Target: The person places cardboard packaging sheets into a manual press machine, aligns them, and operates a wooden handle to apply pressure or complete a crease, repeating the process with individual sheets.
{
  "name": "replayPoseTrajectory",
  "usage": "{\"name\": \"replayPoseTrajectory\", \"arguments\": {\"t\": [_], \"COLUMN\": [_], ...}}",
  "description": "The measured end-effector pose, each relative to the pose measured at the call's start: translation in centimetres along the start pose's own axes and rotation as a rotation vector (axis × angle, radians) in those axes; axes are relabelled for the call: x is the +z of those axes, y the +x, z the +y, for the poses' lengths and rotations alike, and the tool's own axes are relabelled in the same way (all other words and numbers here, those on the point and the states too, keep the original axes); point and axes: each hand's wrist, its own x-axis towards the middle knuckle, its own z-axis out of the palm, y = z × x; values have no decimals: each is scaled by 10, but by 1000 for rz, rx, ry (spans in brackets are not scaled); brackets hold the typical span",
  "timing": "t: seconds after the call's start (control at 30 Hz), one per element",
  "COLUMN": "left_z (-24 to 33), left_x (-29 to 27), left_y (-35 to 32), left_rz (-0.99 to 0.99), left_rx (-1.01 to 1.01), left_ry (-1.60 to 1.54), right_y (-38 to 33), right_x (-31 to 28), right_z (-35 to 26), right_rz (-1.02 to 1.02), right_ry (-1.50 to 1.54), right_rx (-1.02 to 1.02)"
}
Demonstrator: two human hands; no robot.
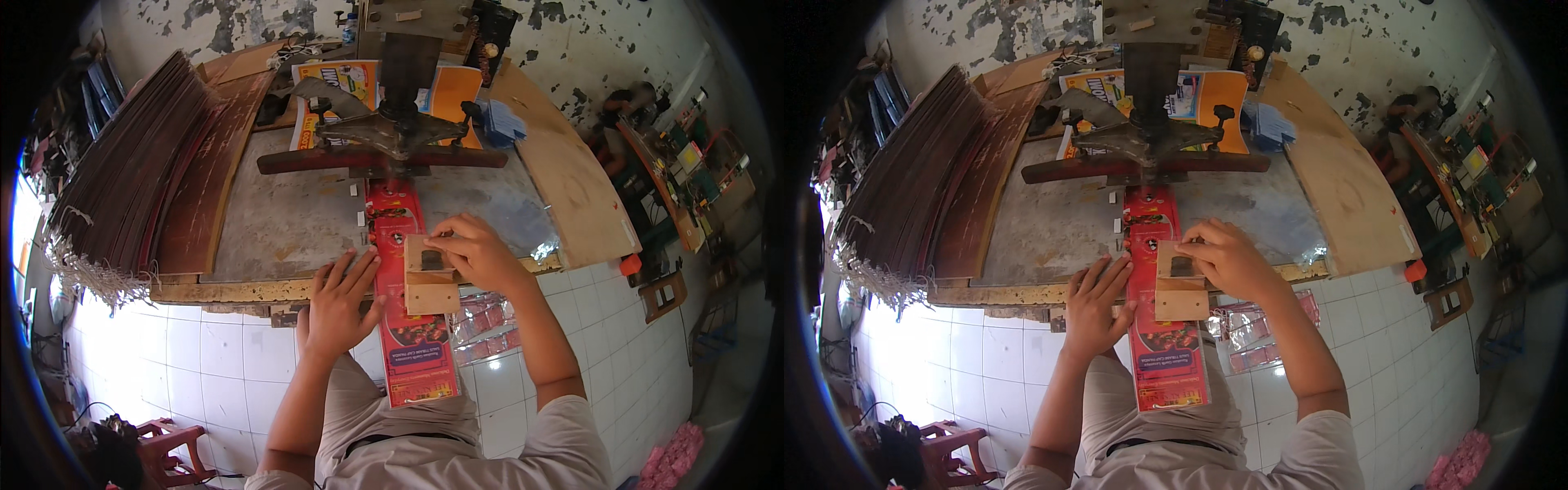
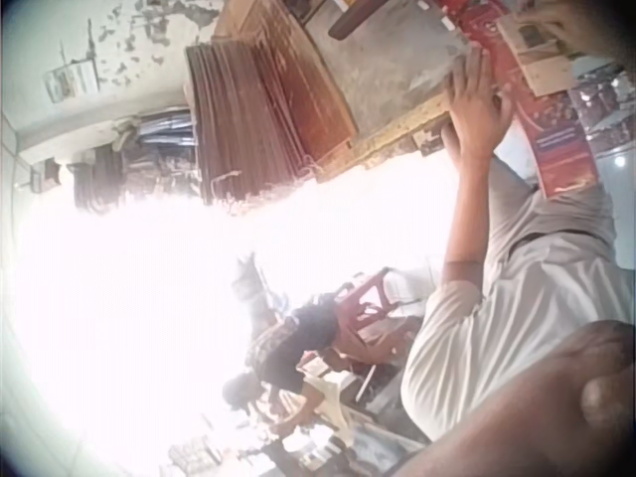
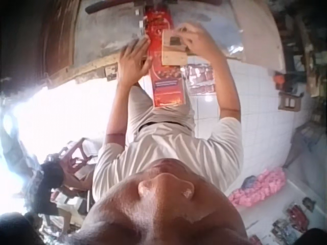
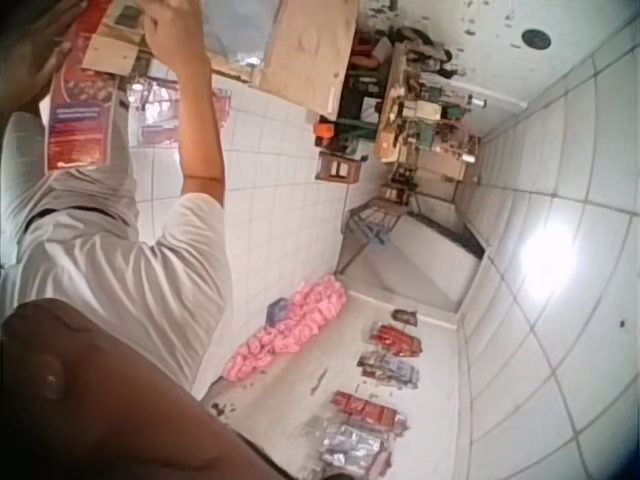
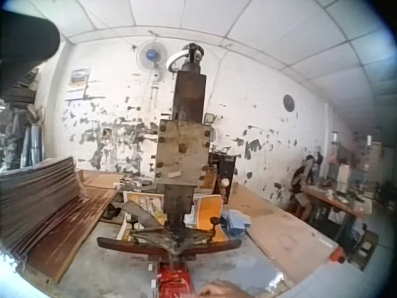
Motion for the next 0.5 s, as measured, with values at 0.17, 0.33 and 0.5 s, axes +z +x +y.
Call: {"name": "replayPoseTrajectory", "arguments": {"t": [0.17,0.33,0.5], "left_z": [1,1,1], "left_x": [1,-1,-1], "left_y": [1,1,1], "left_rz": [0,1,3], "left_rx": [3,-1,5], "left_ry": [-1,-1,-7], "right_y": [-10,-9,-18], "right_x": [-3,-6,0], "right_z": [2,-16,-33], "right_rz": [-29,42,7], "right_ry": [112,116,-28], "right_rx": [49,85,71]}}
